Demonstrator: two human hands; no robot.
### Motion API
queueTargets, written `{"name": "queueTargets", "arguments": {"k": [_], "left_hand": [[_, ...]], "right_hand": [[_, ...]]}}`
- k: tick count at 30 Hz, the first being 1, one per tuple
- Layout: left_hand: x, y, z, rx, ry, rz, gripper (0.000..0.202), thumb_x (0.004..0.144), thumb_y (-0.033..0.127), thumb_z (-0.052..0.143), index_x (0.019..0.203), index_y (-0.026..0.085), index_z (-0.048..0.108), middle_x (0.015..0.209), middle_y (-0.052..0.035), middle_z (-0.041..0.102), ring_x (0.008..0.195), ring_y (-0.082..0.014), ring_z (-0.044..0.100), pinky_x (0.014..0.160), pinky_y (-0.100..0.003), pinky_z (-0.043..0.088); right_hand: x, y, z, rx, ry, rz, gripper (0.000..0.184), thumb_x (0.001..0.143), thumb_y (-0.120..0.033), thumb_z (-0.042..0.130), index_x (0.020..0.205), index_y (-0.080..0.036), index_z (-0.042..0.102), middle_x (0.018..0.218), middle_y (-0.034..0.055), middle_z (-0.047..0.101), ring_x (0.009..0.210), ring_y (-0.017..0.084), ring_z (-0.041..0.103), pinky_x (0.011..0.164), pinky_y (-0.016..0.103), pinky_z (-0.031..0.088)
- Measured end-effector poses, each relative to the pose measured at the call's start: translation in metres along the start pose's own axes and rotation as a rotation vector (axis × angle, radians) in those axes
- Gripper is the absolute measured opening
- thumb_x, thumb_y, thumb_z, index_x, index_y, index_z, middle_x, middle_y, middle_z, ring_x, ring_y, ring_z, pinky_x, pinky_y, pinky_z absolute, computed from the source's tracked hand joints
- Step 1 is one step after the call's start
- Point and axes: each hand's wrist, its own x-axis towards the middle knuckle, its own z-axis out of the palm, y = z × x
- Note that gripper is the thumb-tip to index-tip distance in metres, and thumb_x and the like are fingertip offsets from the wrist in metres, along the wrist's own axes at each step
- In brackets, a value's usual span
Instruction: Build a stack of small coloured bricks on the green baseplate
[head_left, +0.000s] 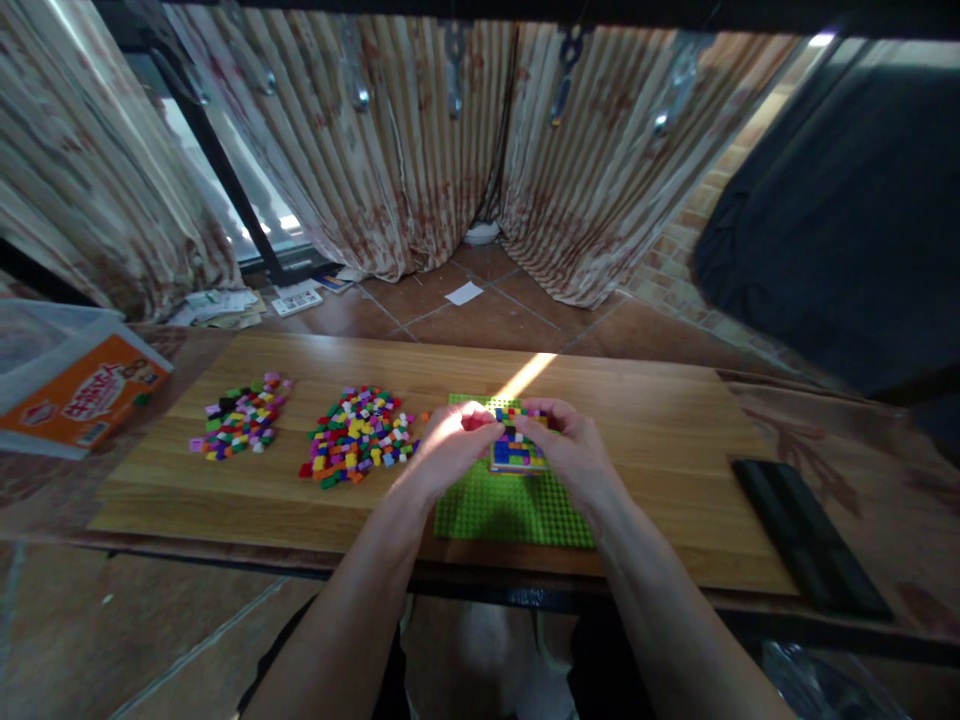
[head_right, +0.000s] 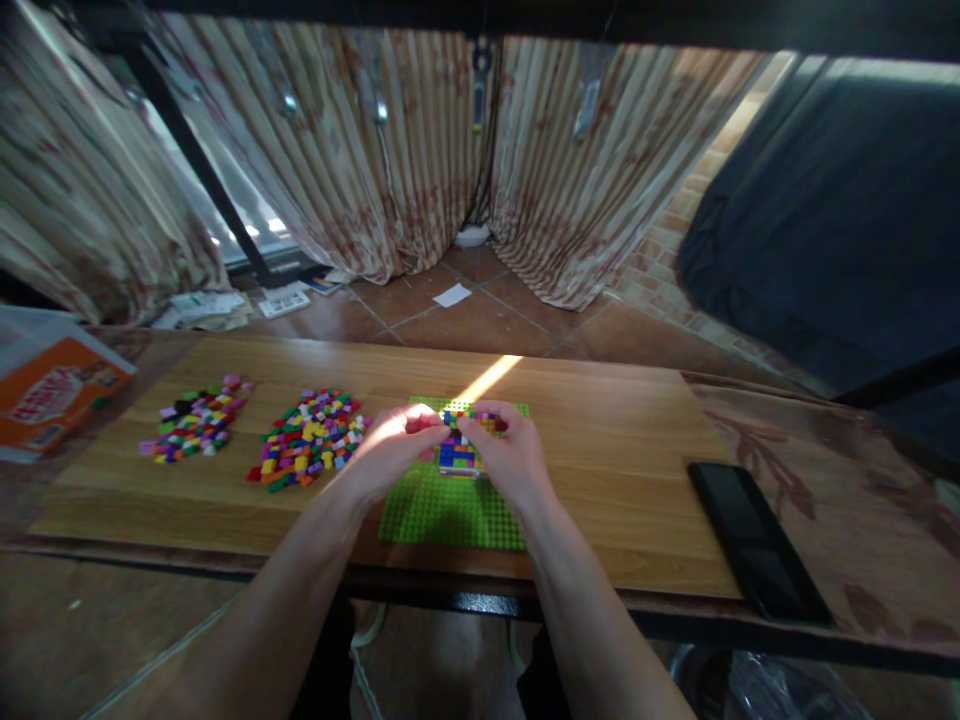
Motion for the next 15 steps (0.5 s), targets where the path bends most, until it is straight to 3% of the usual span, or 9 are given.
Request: {"name": "queueTargets", "arguments": {"k": [4, 9, 13, 15], "left_hand": [[0.000, 0.000, -0.018, 0.038, 0.106, 0.054, 0.018, 0.074, 0.033, 0.064, 0.068, 0.016, 0.061, 0.060, 0.0021, 0.054, 0.056, -0.0091, 0.049, 0.054, -0.022, 0.038], [0.002, 0.002, -0.053, 0.071, 0.330, 0.080, 0.017, 0.073, 0.032, 0.064, 0.068, 0.016, 0.061, 0.057, 0.0027, 0.055, 0.051, -0.0080, 0.047, 0.050, -0.021, 0.038], [0.008, -0.007, -0.093, 0.203, 0.528, 0.109, 0.015, 0.073, 0.029, 0.060, 0.070, 0.015, 0.063, 0.052, 0.0028, 0.055, 0.047, -0.0094, 0.048, 0.047, -0.020, 0.037], [0.008, -0.011, -0.120, 0.353, 0.662, 0.118, 0.015, 0.073, 0.026, 0.059, 0.076, 0.015, 0.067, 0.058, 0.0005, 0.062, 0.053, -0.0114, 0.055, 0.053, -0.021, 0.042]], "right_hand": [[0.003, -0.007, -0.006, 0.149, 0.118, 0.035, 0.031, 0.067, -0.043, 0.074, 0.084, -0.019, 0.067, 0.082, 0.0050, 0.070, 0.072, 0.016, 0.064, 0.067, 0.032, 0.051], [0.003, -0.008, -0.008, 0.189, 0.215, 0.016, 0.029, 0.063, -0.040, 0.079, 0.080, -0.018, 0.071, 0.077, 0.0027, 0.071, 0.071, 0.014, 0.064, 0.070, 0.030, 0.052], [0.004, -0.001, -0.009, 0.172, 0.213, 0.017, 0.029, 0.060, -0.038, 0.080, 0.080, -0.018, 0.073, 0.078, 0.0025, 0.072, 0.069, 0.014, 0.064, 0.069, 0.029, 0.053], [0.006, 0.003, -0.011, 0.163, 0.221, 0.007, 0.029, 0.061, -0.038, 0.080, 0.081, -0.018, 0.073, 0.078, 0.0026, 0.072, 0.070, 0.014, 0.064, 0.067, 0.027, 0.053]]}}
